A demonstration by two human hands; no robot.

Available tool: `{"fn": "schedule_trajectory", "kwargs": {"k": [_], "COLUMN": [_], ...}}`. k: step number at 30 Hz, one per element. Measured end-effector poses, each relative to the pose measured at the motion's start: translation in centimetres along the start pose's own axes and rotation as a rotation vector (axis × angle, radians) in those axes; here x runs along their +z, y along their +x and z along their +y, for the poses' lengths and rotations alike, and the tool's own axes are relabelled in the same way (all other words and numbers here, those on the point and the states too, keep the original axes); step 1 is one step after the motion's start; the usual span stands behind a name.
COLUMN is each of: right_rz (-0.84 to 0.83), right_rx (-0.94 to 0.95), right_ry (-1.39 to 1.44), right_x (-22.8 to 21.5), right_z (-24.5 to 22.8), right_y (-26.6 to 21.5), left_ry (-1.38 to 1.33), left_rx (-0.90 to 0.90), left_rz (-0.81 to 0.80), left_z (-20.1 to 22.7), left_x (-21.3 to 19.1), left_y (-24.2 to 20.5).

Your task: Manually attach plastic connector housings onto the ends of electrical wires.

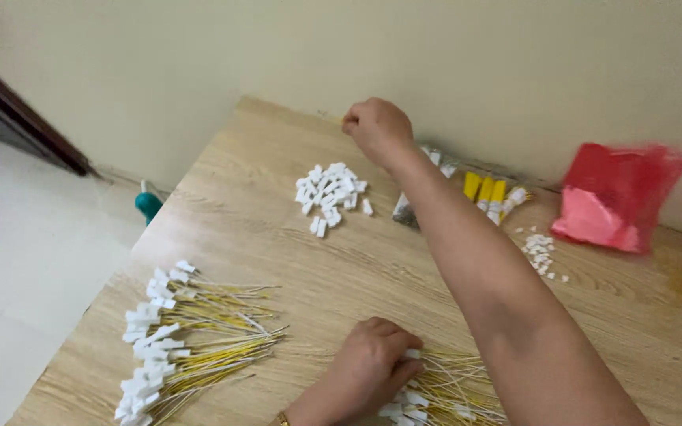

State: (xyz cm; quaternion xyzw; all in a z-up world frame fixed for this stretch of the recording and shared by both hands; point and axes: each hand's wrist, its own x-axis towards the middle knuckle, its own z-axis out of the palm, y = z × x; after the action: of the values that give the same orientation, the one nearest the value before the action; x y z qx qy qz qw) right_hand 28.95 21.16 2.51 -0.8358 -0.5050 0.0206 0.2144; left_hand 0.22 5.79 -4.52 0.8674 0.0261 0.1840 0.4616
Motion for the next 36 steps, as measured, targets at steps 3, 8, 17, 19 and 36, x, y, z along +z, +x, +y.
{"fn": "schedule_trajectory", "kwargs": {"k": [3,8,17,19,36], "right_rz": [0.021,0.023,-0.136,-0.206,-0.164], "right_rx": [-0.014,0.024,0.196,0.193,0.134], "right_ry": [-0.017,0.044,0.278,0.243,0.112], "right_x": [2.3,-3.0,-13.4,-12.0,-4.7], "right_z": [1.7,3.2,4.8,5.6,3.4], "right_y": [2.4,-1.1,-26.0,-31.0,-38.8], "left_ry": [-0.008,-0.021,-0.368,-0.28,0.432], "left_rx": [0.013,0.039,-0.443,-0.346,-0.065], "left_rz": [-0.003,-0.003,-0.016,0.011,-0.037], "left_z": [-0.1,-0.6,0.3,1.6,7.5], "left_x": [-0.4,0.0,-2.7,-4.0,0.6], "left_y": [-0.2,0.1,-0.8,-2.5,-17.9]}}
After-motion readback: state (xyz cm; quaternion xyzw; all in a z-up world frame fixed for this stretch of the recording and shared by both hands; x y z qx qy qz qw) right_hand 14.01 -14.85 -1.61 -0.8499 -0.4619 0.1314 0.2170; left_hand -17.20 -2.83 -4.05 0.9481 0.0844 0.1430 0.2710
